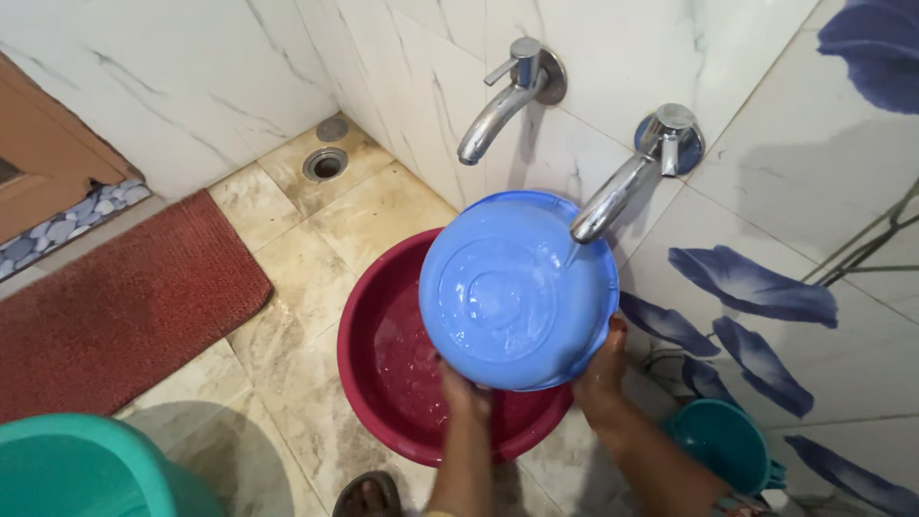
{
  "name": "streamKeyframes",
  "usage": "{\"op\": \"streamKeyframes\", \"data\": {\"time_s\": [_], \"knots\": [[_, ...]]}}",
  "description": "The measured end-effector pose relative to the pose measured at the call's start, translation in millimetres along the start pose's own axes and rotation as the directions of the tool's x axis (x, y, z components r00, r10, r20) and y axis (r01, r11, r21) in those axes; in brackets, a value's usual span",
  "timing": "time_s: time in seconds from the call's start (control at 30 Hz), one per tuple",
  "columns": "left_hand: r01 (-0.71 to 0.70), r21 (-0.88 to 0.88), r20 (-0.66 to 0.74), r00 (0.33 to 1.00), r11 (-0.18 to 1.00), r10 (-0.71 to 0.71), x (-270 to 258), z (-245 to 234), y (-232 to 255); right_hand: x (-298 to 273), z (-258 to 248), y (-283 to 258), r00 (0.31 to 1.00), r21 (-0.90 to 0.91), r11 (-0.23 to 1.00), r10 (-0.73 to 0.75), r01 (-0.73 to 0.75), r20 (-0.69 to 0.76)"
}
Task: The person cleans a green plastic tub with a cloth and rinses several plastic tubs and buckets under a tap on a bathroom floor.
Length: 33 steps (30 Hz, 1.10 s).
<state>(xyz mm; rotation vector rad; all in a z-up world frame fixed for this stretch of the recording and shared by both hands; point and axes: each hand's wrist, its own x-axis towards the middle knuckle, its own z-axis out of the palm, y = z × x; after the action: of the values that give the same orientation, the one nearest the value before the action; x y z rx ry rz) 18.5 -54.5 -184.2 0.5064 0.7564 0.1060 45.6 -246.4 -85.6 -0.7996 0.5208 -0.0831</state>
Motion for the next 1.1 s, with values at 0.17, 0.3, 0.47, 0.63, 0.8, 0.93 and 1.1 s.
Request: {"op": "streamKeyframes", "data": {"time_s": [0.17, 0.3, 0.47, 0.63, 0.8, 0.93, 1.1], "knots": [[-0.195, -0.052, 0.011, 0.980, 0.979, 0.196, -3, -13, -5, 16, -28, 7, 0.993, -0.121, 0.991, 0.067, -0.054, 0.102], [-0.142, 0.157, -0.002, 0.990, 0.977, 0.144, 21, -20, 60, 60, -49, -25, 0.975, -0.282, 0.952, 0.164, -0.117, 0.150], [-0.402, 0.705, 0.226, 0.908, 0.584, 0.352, 25, 8, 105, 71, -54, -41, 0.995, -0.484, 0.874, 0.078, -0.039, 0.061], [-0.280, 0.252, 0.033, 0.959, 0.926, 0.281, 24, 5, 91, 32, -29, -33, 0.999, -0.211, 0.977, 0.044, -0.038, 0.022], [-0.019, -0.040, -0.025, 1.000, 0.999, 0.018, -18, -10, 20, 19, -29, -10, 1.000, -0.094, 0.995, 0.030, -0.030, 0.001], [-0.101, -0.110, -0.095, 0.991, 0.989, 0.090, -20, -15, -21, 18, -45, 11, 0.997, -0.047, 0.998, 0.052, -0.049, 0.065], [-0.001, 0.267, -0.096, 0.995, 0.964, 0.028, 26, -36, 45, 49, -48, -18, 0.974, -0.242, 0.957, 0.193, -0.160, 0.118]]}}
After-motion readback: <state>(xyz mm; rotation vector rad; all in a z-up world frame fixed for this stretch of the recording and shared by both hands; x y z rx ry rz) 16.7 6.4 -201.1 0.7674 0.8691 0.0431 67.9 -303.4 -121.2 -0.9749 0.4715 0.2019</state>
